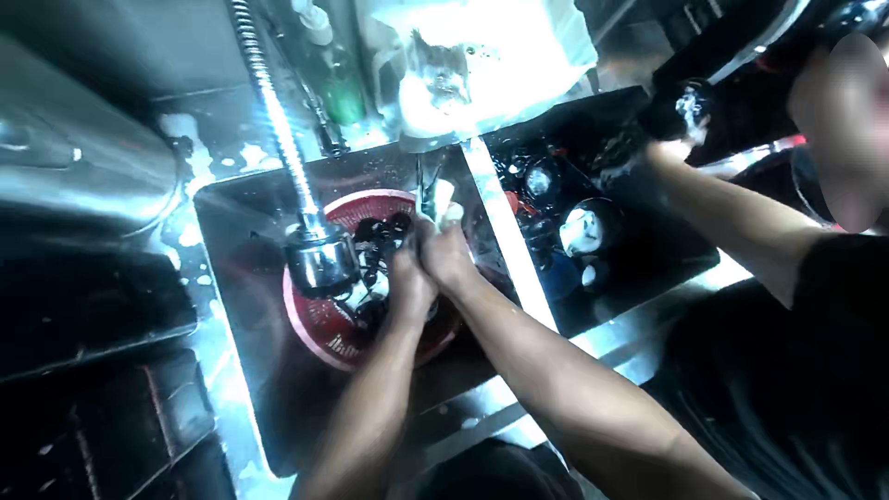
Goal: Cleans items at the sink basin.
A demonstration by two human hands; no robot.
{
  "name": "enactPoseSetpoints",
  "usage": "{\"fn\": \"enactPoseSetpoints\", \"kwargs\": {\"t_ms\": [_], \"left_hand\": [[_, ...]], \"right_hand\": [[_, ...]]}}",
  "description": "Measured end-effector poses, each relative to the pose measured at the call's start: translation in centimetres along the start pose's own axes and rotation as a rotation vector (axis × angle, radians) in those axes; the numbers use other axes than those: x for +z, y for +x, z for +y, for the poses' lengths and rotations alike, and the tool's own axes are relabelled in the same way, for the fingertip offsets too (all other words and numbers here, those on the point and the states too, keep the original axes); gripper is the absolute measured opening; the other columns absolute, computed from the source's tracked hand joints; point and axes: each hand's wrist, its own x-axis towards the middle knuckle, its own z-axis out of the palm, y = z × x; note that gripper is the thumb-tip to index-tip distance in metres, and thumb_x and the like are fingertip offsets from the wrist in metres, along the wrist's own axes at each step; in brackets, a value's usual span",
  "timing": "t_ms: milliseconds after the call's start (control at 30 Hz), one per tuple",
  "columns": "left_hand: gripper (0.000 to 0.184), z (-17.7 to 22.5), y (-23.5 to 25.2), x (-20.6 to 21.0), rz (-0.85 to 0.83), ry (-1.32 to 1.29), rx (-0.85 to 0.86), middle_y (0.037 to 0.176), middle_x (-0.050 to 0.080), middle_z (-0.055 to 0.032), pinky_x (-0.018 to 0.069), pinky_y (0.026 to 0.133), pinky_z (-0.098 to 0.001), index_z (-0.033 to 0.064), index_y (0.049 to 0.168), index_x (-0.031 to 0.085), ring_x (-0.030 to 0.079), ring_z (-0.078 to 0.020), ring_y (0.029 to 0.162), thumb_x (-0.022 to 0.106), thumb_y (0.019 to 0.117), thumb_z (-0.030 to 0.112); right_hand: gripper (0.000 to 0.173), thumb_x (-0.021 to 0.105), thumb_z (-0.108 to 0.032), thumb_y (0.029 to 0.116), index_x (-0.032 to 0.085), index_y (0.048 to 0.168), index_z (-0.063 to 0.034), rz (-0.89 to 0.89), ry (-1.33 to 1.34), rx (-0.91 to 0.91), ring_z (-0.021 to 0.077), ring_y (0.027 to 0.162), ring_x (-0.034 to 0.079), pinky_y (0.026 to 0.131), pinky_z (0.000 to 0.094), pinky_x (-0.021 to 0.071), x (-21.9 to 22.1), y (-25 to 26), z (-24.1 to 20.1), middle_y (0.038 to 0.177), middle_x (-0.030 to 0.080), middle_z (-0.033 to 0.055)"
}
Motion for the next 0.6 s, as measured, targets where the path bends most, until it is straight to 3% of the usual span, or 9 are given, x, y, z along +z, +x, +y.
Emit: {"fn": "enactPoseSetpoints", "kwargs": {"t_ms": [67, 133, 200, 267, 333, 367, 433, 533, 600], "left_hand": [[0.031, 1.5, 1.0, 1.3, -0.046, 0.049, 0.001, 0.104, 0.073, -0.0167, 0.0577, 0.089, -0.0548, 0.0018, 0.12, 0.069, 0.071, -0.0303, 0.098, 0.069, 0.0941, 0.019], [0.048, 2.7, 1.1, 2.8, -0.279, 0.101, 0.059, 0.126, 0.068, -0.0166, 0.0551, 0.099, -0.0549, 0.0028, 0.135, 0.061, 0.067, -0.0315, 0.115, 0.071, 0.0905, 0.018], [0.047, 2.5, 0.7, 4.2, -0.48, 0.03, 0.273, 0.145, 0.056, -0.0169, 0.0494, 0.109, -0.0505, 0.0012, 0.137, 0.06, 0.057, -0.0294, 0.131, 0.069, 0.0936, 0.017], [0.052, 0.9, 1.1, 5.7, -0.56, -0.093, 0.466, 0.15, 0.054, -0.0118, 0.0423, 0.118, -0.044, 0.0059, 0.144, 0.058, 0.05, -0.0218, 0.14, 0.065, 0.0991, 0.031], [0.047, -1.1, 2.5, 7.1, -0.48, -0.159, 0.468, 0.131, 0.069, -0.0104, 0.0488, 0.109, -0.0441, 0.0061, 0.141, 0.062, 0.063, -0.0199, 0.122, 0.063, 0.1009, 0.031], [0.042, -2.1, 3.8, 7.7, -0.42, -0.122, 0.382, 0.124, 0.072, -0.0085, 0.0528, 0.106, -0.0447, 0.0087, 0.138, 0.065, 0.068, -0.0187, 0.115, 0.06, 0.1024, 0.029], [0.034, -3.9, 7.0, 8.4, -0.248, 0.063, 0.174, 0.12, 0.073, -0.0094, 0.0526, 0.105, -0.0479, 0.0095, 0.129, 0.07, 0.068, -0.0223, 0.116, 0.055, 0.1054, 0.028], [0.032, -6.8, 13.3, 10.4, -0.125, 0.424, 0.079, 0.133, 0.066, -0.013, 0.0375, 0.118, -0.0515, 0.0095, 0.122, 0.073, 0.051, -0.0332, 0.137, 0.062, 0.0978, 0.027], [0.041, -7.6, 16.5, 12.3, -0.266, 0.601, 0.004, 0.15, 0.053, -0.0184, 0.0198, 0.125, -0.0599, 0.0136, 0.129, 0.071, 0.032, -0.0426, 0.15, 0.06, 0.0978, 0.037]], "right_hand": [[0.045, 0.054, -0.033, 0.1053, 0.049, 0.141, -0.006, -0.002, 0.068, -0.012, 0.0215, 0.103, 0.068, 0.091, 0.0459, 0.0582, -1.7, 0.0, 0.6, 0.115, 0.068, 0.0135], [0.037, 0.057, -0.028, 0.1037, 0.055, 0.132, -0.0041, 0.078, 0.187, 0.002, 0.0187, 0.091, 0.069, 0.081, 0.0416, 0.0603, -4.2, 1.2, 1.2, 0.104, 0.069, 0.0106], [0.029, 0.06, -0.024, 0.1007, 0.057, 0.117, -0.0012, 0.232, 0.262, 0.011, 0.0191, 0.068, 0.067, 0.063, 0.0398, 0.0599, -7.0, 3.2, 0.9, 0.084, 0.067, 0.0092], [0.027, 0.059, -0.026, 0.1022, 0.055, 0.113, -0.0018, 0.334, 0.193, -0.028, 0.0179, 0.056, 0.059, 0.053, 0.0389, 0.0567, -9.3, 5.6, 1.2, 0.074, 0.06, 0.0074], [0.036, 0.059, -0.032, 0.1031, 0.057, 0.123, -0.0025, 0.393, -0.079, -0.044, 0.0225, 0.072, 0.065, 0.067, 0.0446, 0.0576, -11.2, 7.5, 1.6, 0.09, 0.064, 0.0127], [0.041, 0.059, -0.034, 0.103, 0.058, 0.129, -0.0023, 0.414, -0.247, -0.058, 0.0279, 0.092, 0.069, 0.084, 0.0509, 0.0578, -12.3, 8.5, 1.5, 0.104, 0.069, 0.0172], [0.049, 0.058, -0.036, 0.1038, 0.054, 0.138, -0.0013, 0.447, -0.494, -0.067, 0.037, 0.114, 0.067, 0.1, 0.0586, 0.0516, -14.3, 10.7, 2.0, 0.12, 0.068, 0.0228], [0.051, 0.052, -0.038, 0.1065, 0.051, 0.14, 0.0002, 0.505, -0.704, -0.086, 0.0431, 0.112, 0.068, 0.097, 0.0622, 0.053, -15.3, 13.7, 5.6, 0.12, 0.068, 0.0266], [0.046, 0.046, -0.036, 0.1096, 0.06, 0.128, 0.0032, 0.689, -0.795, -0.281, 0.0359, 0.102, 0.071, 0.094, 0.0509, 0.0571, -13.9, 13.4, 6.8, 0.109, 0.071, 0.0246]]}}
